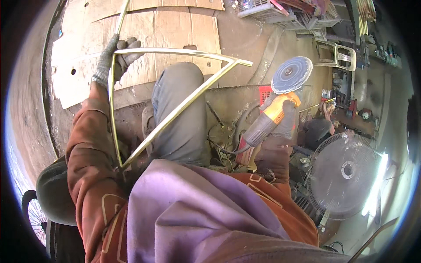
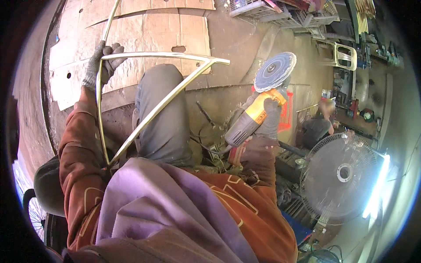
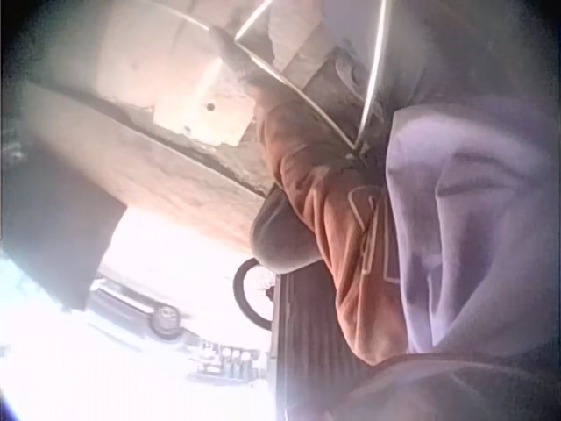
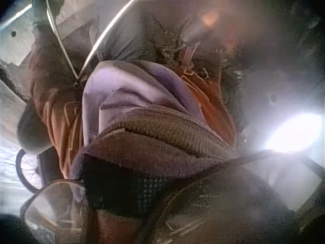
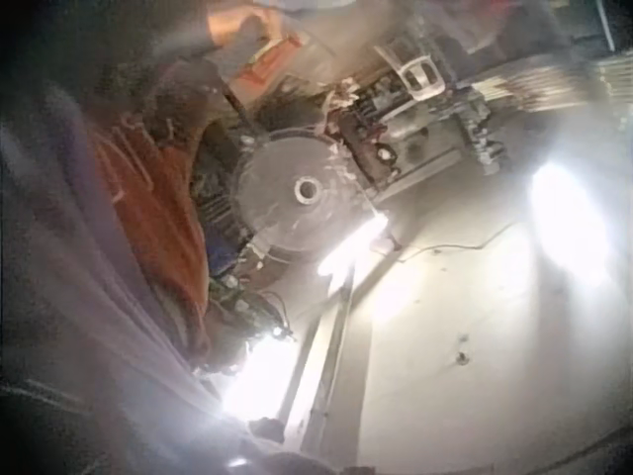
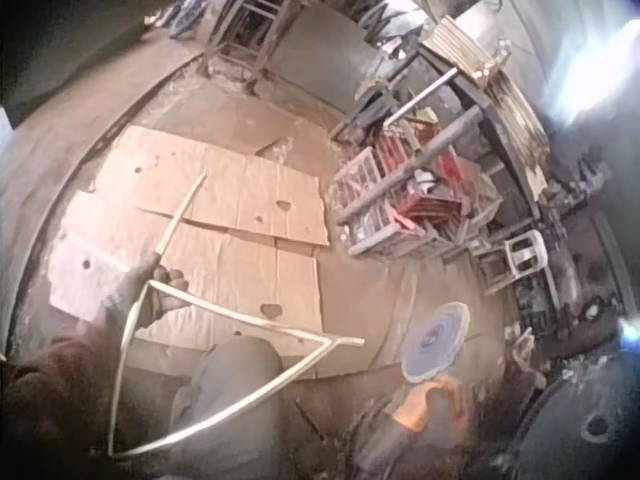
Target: The person uses an angle grinder with a sanding disc to smooth the joints and surfaces of a triangular brass or gold-colored metal frame.
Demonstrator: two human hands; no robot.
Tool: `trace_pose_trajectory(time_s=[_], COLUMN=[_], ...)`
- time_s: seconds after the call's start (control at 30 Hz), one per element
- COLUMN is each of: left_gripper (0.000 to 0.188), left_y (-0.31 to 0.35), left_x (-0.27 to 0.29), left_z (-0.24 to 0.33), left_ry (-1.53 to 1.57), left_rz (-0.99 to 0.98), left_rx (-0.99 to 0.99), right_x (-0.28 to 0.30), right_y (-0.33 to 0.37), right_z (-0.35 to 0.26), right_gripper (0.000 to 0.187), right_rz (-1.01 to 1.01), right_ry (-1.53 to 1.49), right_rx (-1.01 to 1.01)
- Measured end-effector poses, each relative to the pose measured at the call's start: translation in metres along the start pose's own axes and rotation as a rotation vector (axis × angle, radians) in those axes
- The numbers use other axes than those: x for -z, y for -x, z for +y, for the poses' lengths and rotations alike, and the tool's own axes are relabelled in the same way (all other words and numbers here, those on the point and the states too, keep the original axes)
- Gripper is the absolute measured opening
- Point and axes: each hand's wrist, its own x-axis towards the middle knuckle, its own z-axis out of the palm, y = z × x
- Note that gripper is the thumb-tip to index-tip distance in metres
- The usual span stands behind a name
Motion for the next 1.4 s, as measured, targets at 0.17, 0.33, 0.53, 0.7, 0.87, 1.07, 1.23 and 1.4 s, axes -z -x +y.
trace_pose_trajectory(time_s=[0.17,0.33,0.53,0.7,0.87,1.07,1.23,1.4], left_gripper=[0.04,0.044,0.045,0.04,0.051,0.067,0.07,0.069], left_y=[0.001,-0.014,-0.056,-0.058,-0.049,-0.036,-0.023,-0.032], left_x=[-0.007,-0.057,-0.106,-0.122,-0.149,-0.171,-0.187,-0.186], left_z=[-0.001,0.012,0.049,0.008,-0.012,-0.02,-0.011,0.002], left_ry=[-0.069,-0.265,-0.475,-0.76,-1.511,-1.809,-1.883,-1.85], left_rz=[0.1,-0.051,-0.317,-0.266,0.124,0.335,0.441,0.461], left_rx=[0.035,-0.002,0.277,0.452,0.261,0.2,0.222,0.177], right_x=[-0.035,-0.028,-0.018,-0.019,-0.033,-0.015,-0.041,-0.068], right_y=[0.009,-0.011,-0.018,-0.01,0.0,-0.024,-0.019,-0.003], right_z=[-0.01,-0.024,-0.057,-0.069,-0.075,-0.059,-0.062,-0.104], right_gripper=[0.072,0.069,0.061,0.061,0.059,0.057,0.066,0.074], right_rz=[0.048,0.041,0.015,-0.159,-0.201,-0.22,-0.329,-0.652], right_ry=[-0.178,-0.121,0.004,0.419,0.522,0.543,0.721,1.092], right_rx=[-0.022,0.146,0.228,0.383,0.355,0.373,0.32,0.504])
